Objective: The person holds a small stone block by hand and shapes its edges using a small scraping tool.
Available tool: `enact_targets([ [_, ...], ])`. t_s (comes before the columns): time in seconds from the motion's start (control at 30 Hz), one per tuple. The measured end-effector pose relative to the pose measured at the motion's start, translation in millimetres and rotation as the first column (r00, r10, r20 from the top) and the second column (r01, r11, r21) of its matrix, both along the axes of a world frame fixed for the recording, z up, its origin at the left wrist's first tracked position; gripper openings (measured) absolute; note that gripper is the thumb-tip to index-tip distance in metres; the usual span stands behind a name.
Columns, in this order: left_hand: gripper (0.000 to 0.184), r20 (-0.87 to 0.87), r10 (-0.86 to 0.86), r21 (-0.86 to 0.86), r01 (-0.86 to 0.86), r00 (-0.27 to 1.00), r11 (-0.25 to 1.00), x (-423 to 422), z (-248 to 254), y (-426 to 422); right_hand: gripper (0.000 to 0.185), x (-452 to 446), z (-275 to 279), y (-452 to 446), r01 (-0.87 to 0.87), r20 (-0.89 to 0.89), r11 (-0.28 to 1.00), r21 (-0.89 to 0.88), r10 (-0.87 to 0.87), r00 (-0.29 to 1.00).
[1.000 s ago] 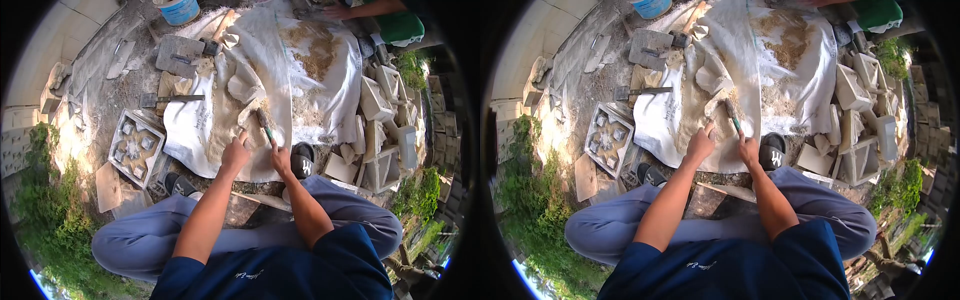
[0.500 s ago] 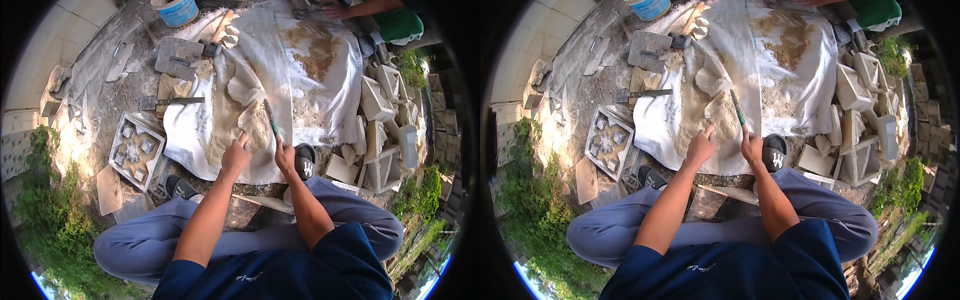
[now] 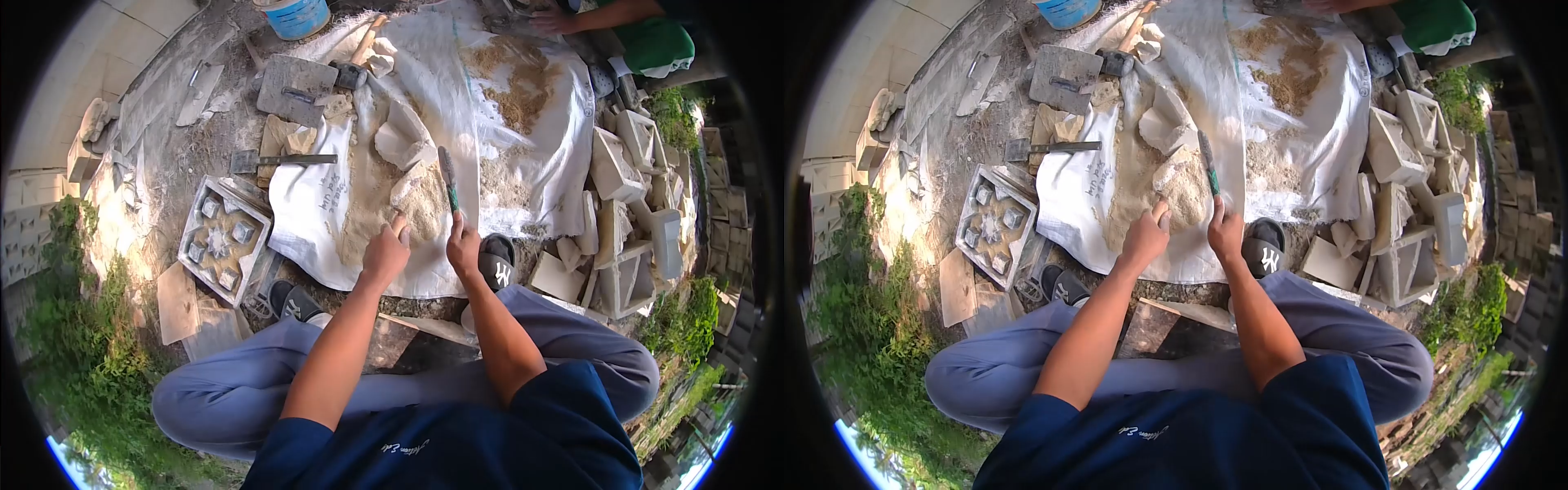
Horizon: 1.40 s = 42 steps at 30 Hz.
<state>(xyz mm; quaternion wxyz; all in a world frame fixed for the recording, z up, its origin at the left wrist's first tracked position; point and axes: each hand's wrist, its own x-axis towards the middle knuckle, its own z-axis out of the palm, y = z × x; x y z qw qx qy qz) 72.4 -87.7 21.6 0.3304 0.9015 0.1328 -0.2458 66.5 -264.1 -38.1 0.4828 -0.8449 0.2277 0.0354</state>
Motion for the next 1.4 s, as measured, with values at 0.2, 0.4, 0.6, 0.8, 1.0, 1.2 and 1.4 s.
enact_targets([
  [0.2, 0.043, -0.072, 0.035, 0.070, -0.030, 0.997, 0.997, 4, -13, 0, 0.070, 3, 2, -3, -0.047, -0.215, 0.999, -0.017, 0.042, 0.976],
  [0.4, 0.046, -0.030, 0.007, -0.002, -0.007, 1.000, 1.000, 3, 1, -1, 0.064, -5, 6, 6, -0.023, -0.060, 1.000, 0.007, 0.023, 0.998],
  [0.6, 0.048, -0.018, 0.018, 0.011, -0.018, 1.000, 1.000, 0, -2, 0, 0.068, 4, 15, 6, -0.023, -0.181, 0.997, -0.068, 0.010, 0.983],
  [0.8, 0.038, -0.064, -0.013, 0.051, 0.017, 0.998, 0.999, 5, 10, -2, 0.069, -14, -17, 2, -0.082, -0.254, 0.994, -0.072, 0.061, 0.965],
  [1.0, 0.038, -0.024, -0.047, 0.036, 0.048, 0.999, 0.998, 1, 0, 0, 0.066, -11, 20, 11, -0.084, -0.261, 0.996, -0.006, 0.080, 0.962],
  [1.2, 0.040, -0.052, -0.014, 0.024, 0.015, 0.999, 1.000, 5, 10, -1, 0.068, -22, -4, 11, -0.089, -0.390, 0.991, -0.100, 0.043, 0.920],
  [1.4, 0.040, -0.086, 0.045, 0.043, -0.042, 0.995, 0.998, 1, -16, 1, 0.073, -16, 12, 11, -0.029, -0.094, 0.999, 0.022, 0.031, 0.995],
])
